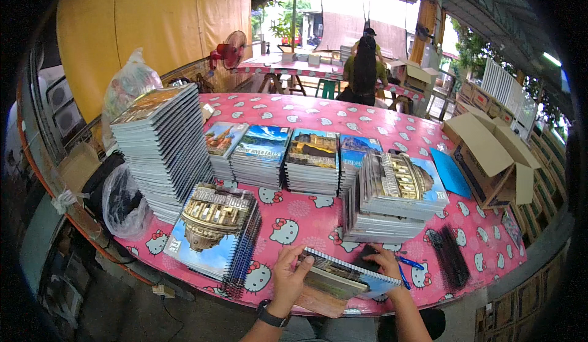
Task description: The person assembles notebooks by applying black tape to the spiral spines. They take a notebook from a stack, apply a strip of tape along the spiral edge, press it down firmly by hand using a small block, and then place the completed notebook onto a separate stack.
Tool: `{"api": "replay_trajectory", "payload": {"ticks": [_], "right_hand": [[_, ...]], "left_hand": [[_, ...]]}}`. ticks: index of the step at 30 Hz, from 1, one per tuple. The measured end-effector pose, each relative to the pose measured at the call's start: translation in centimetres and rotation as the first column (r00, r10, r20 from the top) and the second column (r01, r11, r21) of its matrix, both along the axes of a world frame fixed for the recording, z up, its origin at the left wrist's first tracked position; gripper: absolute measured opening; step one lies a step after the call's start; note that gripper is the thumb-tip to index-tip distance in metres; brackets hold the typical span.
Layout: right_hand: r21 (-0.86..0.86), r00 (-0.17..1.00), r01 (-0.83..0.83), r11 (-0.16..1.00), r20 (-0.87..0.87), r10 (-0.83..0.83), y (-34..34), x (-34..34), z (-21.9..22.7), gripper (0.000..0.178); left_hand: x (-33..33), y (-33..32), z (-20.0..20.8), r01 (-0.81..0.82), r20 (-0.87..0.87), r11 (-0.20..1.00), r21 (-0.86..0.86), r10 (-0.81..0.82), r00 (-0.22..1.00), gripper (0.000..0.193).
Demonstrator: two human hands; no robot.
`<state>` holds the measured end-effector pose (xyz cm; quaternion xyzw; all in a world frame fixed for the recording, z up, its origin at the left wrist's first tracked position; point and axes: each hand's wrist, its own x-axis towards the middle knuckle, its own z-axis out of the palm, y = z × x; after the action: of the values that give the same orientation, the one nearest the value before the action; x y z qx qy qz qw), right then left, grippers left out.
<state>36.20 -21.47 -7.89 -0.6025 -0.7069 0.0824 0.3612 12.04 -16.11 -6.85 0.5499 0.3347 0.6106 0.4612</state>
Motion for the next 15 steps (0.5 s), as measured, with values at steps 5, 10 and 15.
{"api": "replay_trajectory", "payload": {"ticks": [5, 10, 15], "right_hand": [[-0.06, 0.957, 0.15, 0.987, 0.261, -0.13, -3.6, 5.3, 1.2, 0.025], [0.119, 0.974, -0.008, 0.993, -0.226, 0.035, -5.9, -0.3, 12.7, 0.018], [0.256, 0.962, -0.132, 0.958, -0.198, 0.186, -4.8, -5.2, 13.2, 0.024]], "left_hand": [[1.0, -1.5, 4.3, 0.195, -0.108, 0.97, 0.147, -0.181, 0.978, 0.025], [2.7, -2.7, 6.3, 0.201, -0.21, 0.948, 0.248, -0.15, 0.966, 0.021], [3.6, -3.6, 7.0, 0.251, -0.218, 0.924, 0.289, -0.191, 0.957, 0.022]]}}
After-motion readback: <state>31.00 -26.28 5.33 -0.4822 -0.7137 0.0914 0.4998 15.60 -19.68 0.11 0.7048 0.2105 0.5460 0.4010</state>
